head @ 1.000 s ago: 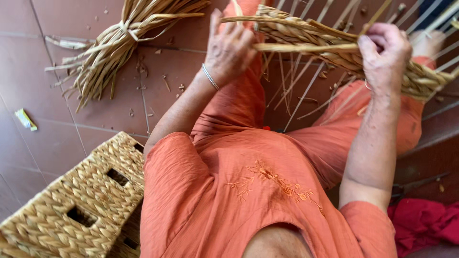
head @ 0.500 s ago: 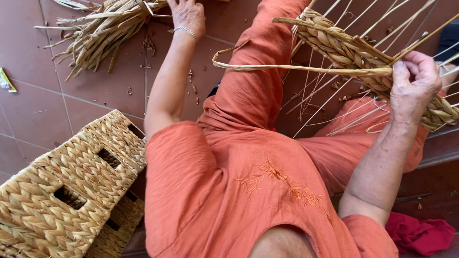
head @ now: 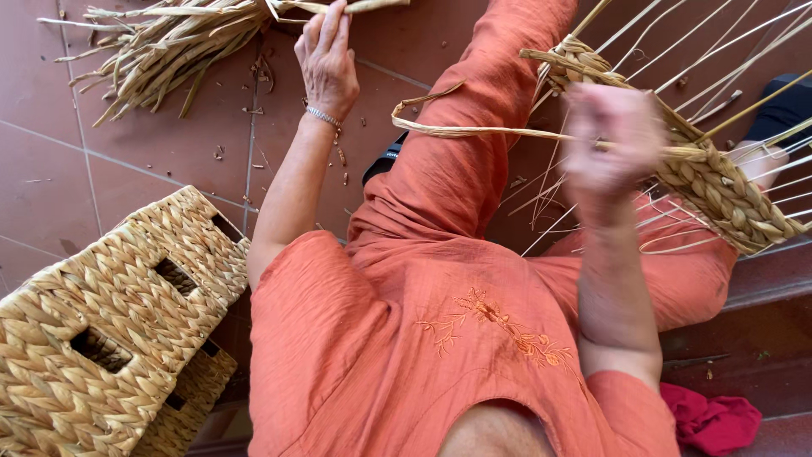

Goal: The person sits on the floor weaving dried seagrass strands around a bamboo frame to form a basket panel, folding and tucking strands by hand and trimming excess ends with scissors.

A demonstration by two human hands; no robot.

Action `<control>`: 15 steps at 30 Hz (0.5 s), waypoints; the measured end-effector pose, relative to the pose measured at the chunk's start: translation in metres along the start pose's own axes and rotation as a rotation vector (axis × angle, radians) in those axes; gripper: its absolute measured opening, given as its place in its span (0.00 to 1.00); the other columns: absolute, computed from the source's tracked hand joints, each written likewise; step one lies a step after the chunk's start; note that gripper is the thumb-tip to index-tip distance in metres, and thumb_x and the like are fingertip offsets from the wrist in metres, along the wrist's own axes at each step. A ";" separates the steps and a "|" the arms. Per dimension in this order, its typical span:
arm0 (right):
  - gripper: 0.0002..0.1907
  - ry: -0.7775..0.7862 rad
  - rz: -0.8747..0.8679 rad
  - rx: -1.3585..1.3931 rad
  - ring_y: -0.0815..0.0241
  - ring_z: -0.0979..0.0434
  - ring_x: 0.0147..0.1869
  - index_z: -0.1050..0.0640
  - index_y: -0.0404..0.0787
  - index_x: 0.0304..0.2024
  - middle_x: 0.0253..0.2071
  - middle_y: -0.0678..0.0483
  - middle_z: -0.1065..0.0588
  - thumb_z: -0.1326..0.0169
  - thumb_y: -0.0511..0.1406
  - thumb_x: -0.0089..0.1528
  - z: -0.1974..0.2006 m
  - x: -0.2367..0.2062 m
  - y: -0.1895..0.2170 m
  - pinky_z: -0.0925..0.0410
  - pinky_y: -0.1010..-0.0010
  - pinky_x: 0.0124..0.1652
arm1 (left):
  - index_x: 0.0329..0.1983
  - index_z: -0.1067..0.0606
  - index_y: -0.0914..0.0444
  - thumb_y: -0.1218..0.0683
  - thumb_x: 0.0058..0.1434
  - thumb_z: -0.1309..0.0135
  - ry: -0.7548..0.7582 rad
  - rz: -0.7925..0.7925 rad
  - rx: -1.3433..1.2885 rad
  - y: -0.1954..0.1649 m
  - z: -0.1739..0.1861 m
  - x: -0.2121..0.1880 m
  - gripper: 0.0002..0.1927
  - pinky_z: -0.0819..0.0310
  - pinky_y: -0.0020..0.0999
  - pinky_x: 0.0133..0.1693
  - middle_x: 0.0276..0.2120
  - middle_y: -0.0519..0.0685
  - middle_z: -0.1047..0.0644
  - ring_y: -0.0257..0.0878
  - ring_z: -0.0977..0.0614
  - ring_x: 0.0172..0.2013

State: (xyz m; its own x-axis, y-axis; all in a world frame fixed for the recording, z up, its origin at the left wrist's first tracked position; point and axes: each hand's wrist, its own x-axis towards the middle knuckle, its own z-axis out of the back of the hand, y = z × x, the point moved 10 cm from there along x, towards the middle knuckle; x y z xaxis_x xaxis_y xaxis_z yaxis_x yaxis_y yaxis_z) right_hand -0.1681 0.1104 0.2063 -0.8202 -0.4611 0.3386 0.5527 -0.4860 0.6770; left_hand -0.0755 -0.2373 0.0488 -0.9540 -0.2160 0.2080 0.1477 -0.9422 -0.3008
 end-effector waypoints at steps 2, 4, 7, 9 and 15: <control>0.12 0.141 0.229 0.105 0.48 0.18 0.53 0.21 0.35 0.54 0.50 0.45 0.22 0.39 0.25 0.68 -0.066 0.021 0.053 0.23 0.61 0.53 | 0.71 0.32 0.68 0.63 0.60 0.40 0.019 -0.005 -0.003 0.007 0.001 -0.016 0.33 0.44 0.46 0.67 0.73 0.47 0.37 0.48 0.35 0.69; 0.20 0.250 0.287 0.098 0.42 0.21 0.58 0.24 0.30 0.59 0.60 0.36 0.27 0.39 0.26 0.65 -0.128 0.039 0.081 0.26 0.61 0.55 | 0.71 0.33 0.67 0.62 0.61 0.40 0.024 -0.023 -0.003 0.012 -0.002 -0.027 0.34 0.45 0.47 0.68 0.75 0.46 0.40 0.47 0.37 0.71; 0.23 0.371 0.274 0.022 0.41 0.22 0.49 0.24 0.27 0.59 0.52 0.36 0.25 0.38 0.30 0.62 -0.208 0.060 0.081 0.28 0.57 0.47 | 0.72 0.33 0.67 0.62 0.61 0.40 0.027 -0.056 -0.026 0.018 -0.006 -0.038 0.34 0.46 0.47 0.69 0.76 0.47 0.41 0.46 0.37 0.72; 0.17 0.448 0.244 -0.047 0.45 0.21 0.45 0.22 0.31 0.52 0.44 0.43 0.23 0.37 0.32 0.63 -0.250 0.064 0.065 0.28 0.57 0.44 | 0.72 0.33 0.66 0.63 0.62 0.40 0.046 -0.041 -0.085 0.026 -0.011 -0.043 0.34 0.46 0.46 0.69 0.76 0.47 0.41 0.47 0.37 0.72; 0.03 0.465 0.175 -0.153 0.59 0.24 0.39 0.19 0.42 0.39 0.35 0.54 0.23 0.37 0.33 0.68 -0.282 0.055 0.013 0.30 0.67 0.37 | 0.56 0.27 0.57 0.68 0.54 0.44 -0.084 0.274 -0.172 0.105 -0.016 -0.034 0.26 0.28 0.41 0.62 0.75 0.55 0.43 0.52 0.33 0.70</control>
State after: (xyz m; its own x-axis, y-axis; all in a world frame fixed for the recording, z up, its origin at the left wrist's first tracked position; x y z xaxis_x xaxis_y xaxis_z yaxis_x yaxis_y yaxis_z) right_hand -0.1642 -0.1305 0.0490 -0.5807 -0.8093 0.0881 0.7193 -0.4594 0.5211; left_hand -0.0319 -0.3247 -0.0044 -0.8589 -0.4828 0.1711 0.3431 -0.7903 -0.5077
